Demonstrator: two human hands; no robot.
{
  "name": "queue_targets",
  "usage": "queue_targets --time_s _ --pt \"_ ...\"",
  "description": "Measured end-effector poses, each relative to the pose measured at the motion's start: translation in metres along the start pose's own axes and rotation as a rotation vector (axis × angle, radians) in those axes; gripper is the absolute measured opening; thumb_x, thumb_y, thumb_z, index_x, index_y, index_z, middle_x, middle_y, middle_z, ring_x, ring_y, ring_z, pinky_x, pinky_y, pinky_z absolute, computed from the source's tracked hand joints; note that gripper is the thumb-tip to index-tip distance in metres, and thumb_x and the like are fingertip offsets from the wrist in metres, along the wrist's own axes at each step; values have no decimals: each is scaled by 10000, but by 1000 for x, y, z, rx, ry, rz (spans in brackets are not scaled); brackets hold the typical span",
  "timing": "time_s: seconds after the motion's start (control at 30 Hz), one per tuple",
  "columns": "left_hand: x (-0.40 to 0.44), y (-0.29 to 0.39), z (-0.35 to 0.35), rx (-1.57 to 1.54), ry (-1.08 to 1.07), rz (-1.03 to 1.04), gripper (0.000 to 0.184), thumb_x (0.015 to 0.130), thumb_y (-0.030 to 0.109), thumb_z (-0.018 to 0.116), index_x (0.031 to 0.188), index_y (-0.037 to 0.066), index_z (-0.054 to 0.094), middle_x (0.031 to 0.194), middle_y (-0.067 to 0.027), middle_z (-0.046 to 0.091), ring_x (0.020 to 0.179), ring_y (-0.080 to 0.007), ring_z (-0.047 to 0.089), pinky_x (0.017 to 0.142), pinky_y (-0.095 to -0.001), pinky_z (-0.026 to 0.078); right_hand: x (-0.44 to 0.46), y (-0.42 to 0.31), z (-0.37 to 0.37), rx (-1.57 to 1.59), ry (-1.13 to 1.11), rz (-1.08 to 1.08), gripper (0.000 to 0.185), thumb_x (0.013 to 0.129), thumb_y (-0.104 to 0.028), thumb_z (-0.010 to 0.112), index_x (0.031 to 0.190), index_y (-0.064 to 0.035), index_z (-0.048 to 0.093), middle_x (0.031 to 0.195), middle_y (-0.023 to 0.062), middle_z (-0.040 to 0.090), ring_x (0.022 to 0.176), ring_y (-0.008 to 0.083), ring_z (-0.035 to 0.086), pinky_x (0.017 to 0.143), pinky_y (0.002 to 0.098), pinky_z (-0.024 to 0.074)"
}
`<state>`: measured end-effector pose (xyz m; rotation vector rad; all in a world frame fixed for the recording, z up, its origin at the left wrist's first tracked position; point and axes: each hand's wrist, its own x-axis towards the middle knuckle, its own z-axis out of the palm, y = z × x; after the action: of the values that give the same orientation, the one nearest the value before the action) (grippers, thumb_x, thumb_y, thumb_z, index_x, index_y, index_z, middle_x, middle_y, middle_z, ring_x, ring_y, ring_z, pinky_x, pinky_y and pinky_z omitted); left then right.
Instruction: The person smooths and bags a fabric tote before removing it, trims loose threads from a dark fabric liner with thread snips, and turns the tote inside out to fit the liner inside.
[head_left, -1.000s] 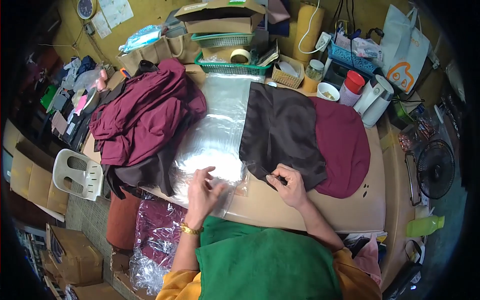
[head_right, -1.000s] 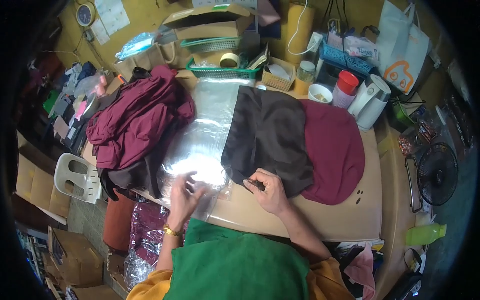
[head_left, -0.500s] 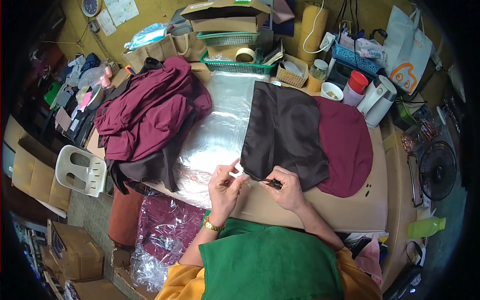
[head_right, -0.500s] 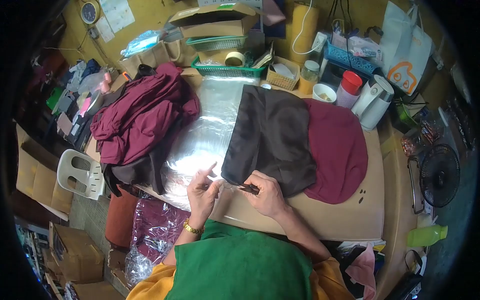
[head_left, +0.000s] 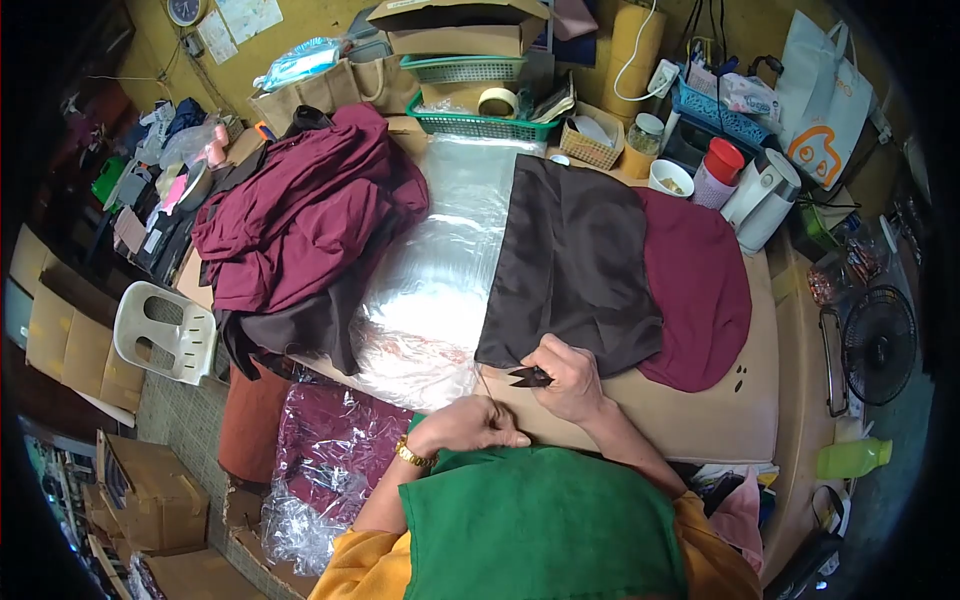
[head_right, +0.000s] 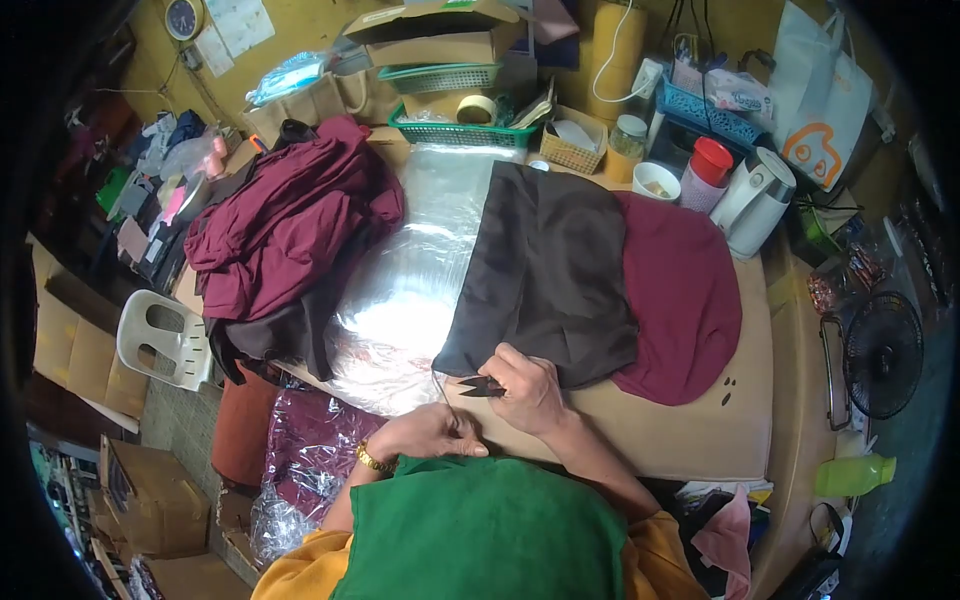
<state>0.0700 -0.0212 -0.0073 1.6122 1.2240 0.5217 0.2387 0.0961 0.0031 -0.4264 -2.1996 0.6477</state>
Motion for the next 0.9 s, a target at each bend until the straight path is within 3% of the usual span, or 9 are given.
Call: queue_targets --time_s 0.03,0.17,0.2,0.27,0.3,0.4,0.57,0.63,0.9 --pt "-1 7 2 -121 -24 -120 407 893 395 711 752 13 705 665 -27 647 613 -78 560 563 -235 445 1 -1 0 0 0 0 169 655 48 702 783 -18 612 704 91 532 574 270 586 501 366 446" --pt "5 15 7 -600 239 -130 329 918 348 695 859 25 686 688 3 650 591 -54 550 544 -213 442 5 -6 -4 57 30 36 149 674 48 709 773 -16 617 696 91 531 568 260 590 498 361 445" --pt "7 14 6 -600 239 -128 329 918 348 695 859 25 686 688 3 650 591 -54 550 544 -213 442 6 -6 -5 68 45 33 142 681 48 710 770 -18 621 693 92 528 566 258 592 497 359 445" --pt "9 12 5 -729 575 -70 276 932 291 687 889 24 632 689 -3 633 565 -41 528 500 -220 426 3 -3 -3 43 58 22 149 668 46 714 769 -20 625 691 91 527 564 259 591 496 360 445" --pt "10 11 5 -730 575 -72 276 932 291 687 889 24 632 689 -3 633 565 -41 528 500 -220 426 1 -2 -2 21 68 12 157 656 43 718 767 -22 629 690 90 526 562 260 590 496 362 445" --pt "16 9 5 -945 909 55 206 928 216 692 881 44 590 748 -15 608 551 -72 540 464 -186 411 0 -1 -2 15 61 -32 187 626 30 728 775 -30 633 686 78 523 553 252 586 490 359 443" --pt "19 -5 7 -1145 949 20 167 911 112 698 1013 47 583 745 1 622 571 -54 576 464 -173 453 -6 2 3 -64 45 -96 201 613 24 704 780 -49 619 700 64 509 552 236 586 491 355 453" --pt "17 -7 7 -1329 933 -13 233 913 77 684 1102 49 552 770 -10 623 601 -57 590 489 -178 481 -7 3 4 -99 27 -117 195 625 21 686 785 -57 607 723 64 511 554 240 586 498 356 464" --pt "18 7 12 -1274 916 -1 245 918 79 678 1106 54 522 805 -9 612 570 -50 557 450 -169 432 -10 6 10 -128 21 -163 247 573 18 706 788 -74 630 685 45 477 517 210 544 466 351 423"
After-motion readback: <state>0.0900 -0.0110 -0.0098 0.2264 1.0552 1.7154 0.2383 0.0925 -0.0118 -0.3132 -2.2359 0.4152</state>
